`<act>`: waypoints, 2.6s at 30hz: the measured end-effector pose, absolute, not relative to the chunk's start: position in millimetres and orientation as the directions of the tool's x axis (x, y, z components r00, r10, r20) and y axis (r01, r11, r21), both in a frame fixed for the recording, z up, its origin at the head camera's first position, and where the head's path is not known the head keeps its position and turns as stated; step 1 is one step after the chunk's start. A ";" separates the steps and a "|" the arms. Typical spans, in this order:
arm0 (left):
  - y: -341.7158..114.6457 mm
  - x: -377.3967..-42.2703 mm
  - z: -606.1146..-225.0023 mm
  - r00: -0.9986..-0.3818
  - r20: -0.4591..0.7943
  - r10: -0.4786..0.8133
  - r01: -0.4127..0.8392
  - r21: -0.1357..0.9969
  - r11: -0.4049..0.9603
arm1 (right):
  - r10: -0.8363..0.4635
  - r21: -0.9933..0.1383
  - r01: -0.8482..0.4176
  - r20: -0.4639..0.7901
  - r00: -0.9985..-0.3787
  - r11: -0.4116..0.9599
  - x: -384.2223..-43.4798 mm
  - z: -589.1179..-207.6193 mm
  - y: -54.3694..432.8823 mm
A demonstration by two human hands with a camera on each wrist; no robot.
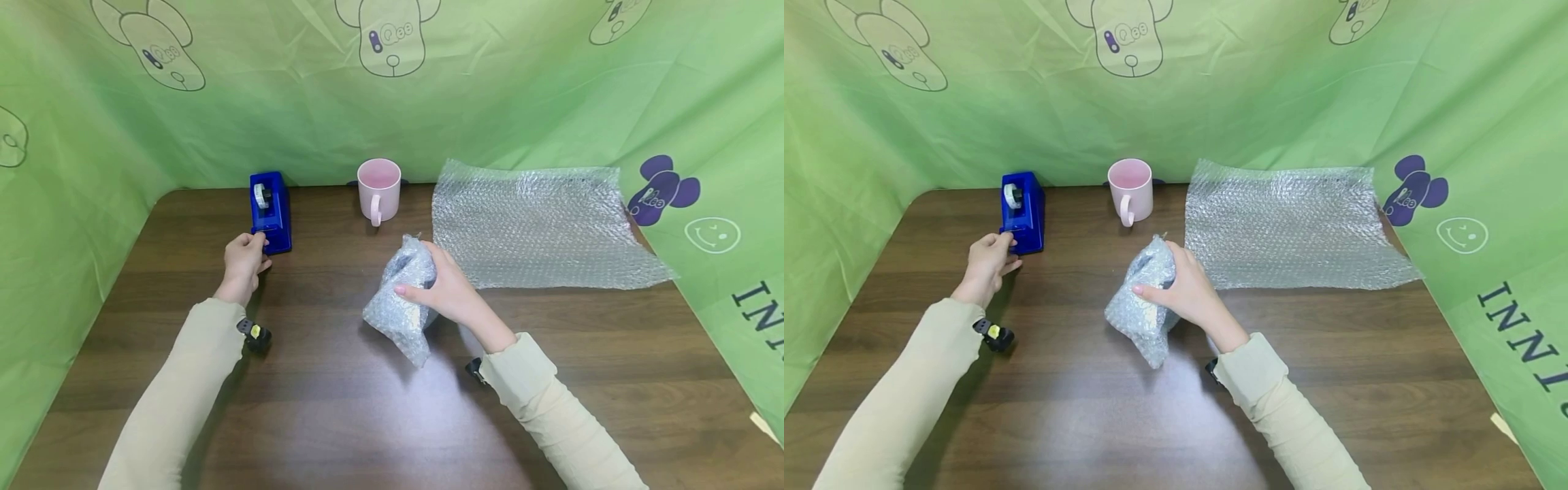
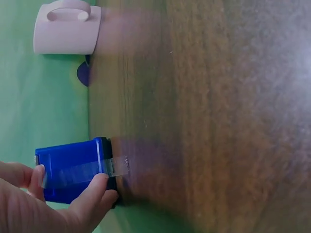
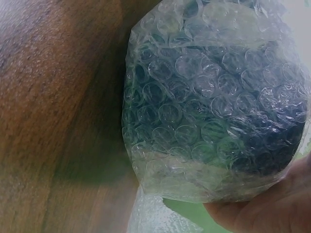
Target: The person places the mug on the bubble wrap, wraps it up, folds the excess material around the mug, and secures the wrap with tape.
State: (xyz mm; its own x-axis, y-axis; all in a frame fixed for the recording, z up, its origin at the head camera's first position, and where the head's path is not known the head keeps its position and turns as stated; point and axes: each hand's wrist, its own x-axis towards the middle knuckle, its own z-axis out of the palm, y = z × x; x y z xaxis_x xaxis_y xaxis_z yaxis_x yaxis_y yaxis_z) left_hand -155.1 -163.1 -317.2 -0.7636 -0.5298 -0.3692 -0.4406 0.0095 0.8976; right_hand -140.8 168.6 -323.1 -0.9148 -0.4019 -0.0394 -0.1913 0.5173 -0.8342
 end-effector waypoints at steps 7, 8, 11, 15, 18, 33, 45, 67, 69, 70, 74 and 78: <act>-165.1 -153.8 -324.2 -0.794 -0.271 -0.545 -0.431 0.882 0.189 | -0.394 -0.831 -0.185 -0.044 -0.918 0.524 -140.2 -324.2 168.6; -167.2 -152.5 -326.3 -0.792 -0.279 -0.543 -0.438 0.880 0.186 | -0.395 -0.830 -0.186 -0.045 -0.918 0.526 -140.1 -324.5 168.5; -175.1 -146.8 -329.4 -0.793 -0.327 -0.514 -0.464 0.871 0.161 | -0.400 -0.829 -0.186 -0.049 -0.915 0.527 -140.0 -325.1 167.1; -180.2 -139.4 -321.4 -0.836 -0.360 -0.415 -0.466 0.865 0.188 | -0.400 -0.833 -0.180 -0.053 -0.915 0.523 -139.7 -325.1 166.4; -173.1 -134.5 -311.3 -0.884 -0.338 -0.324 -0.429 0.862 0.271 | -0.392 -0.832 -0.174 -0.056 -0.918 0.526 -139.9 -325.0 167.8; -78.0 -108.1 -281.3 -0.956 -0.008 0.293 0.103 0.927 0.361 | -0.397 -0.845 -0.173 -0.049 -0.917 0.506 -140.5 -321.7 168.1; -47.8 -106.6 -281.2 -0.871 0.254 0.421 0.397 0.868 0.297 | -0.392 -0.855 -0.154 -0.062 -0.918 0.495 -141.6 -324.2 166.7; -28.6 -114.8 -292.2 -0.865 0.253 0.433 0.358 0.916 0.181 | -0.465 -0.850 -0.173 -0.094 -0.880 0.498 -144.9 -319.3 173.1; -27.8 -115.4 -293.0 -0.864 0.249 0.437 0.352 0.920 0.172 | -0.468 -0.851 -0.172 -0.096 -0.878 0.497 -144.7 -319.3 173.6; -27.3 -115.8 -293.5 -0.864 0.248 0.439 0.349 0.922 0.167 | -0.469 -0.852 -0.172 -0.096 -0.878 0.495 -144.5 -319.3 173.9; -25.4 -116.9 -294.8 -0.866 0.250 0.434 0.354 0.919 0.177 | -0.469 -0.855 -0.168 -0.096 -0.878 0.490 -144.3 -319.0 173.7; -22.2 -117.7 -296.0 -0.867 0.267 0.421 0.370 0.910 0.187 | -0.470 -0.858 -0.169 -0.093 -0.878 0.486 -144.2 -318.9 173.2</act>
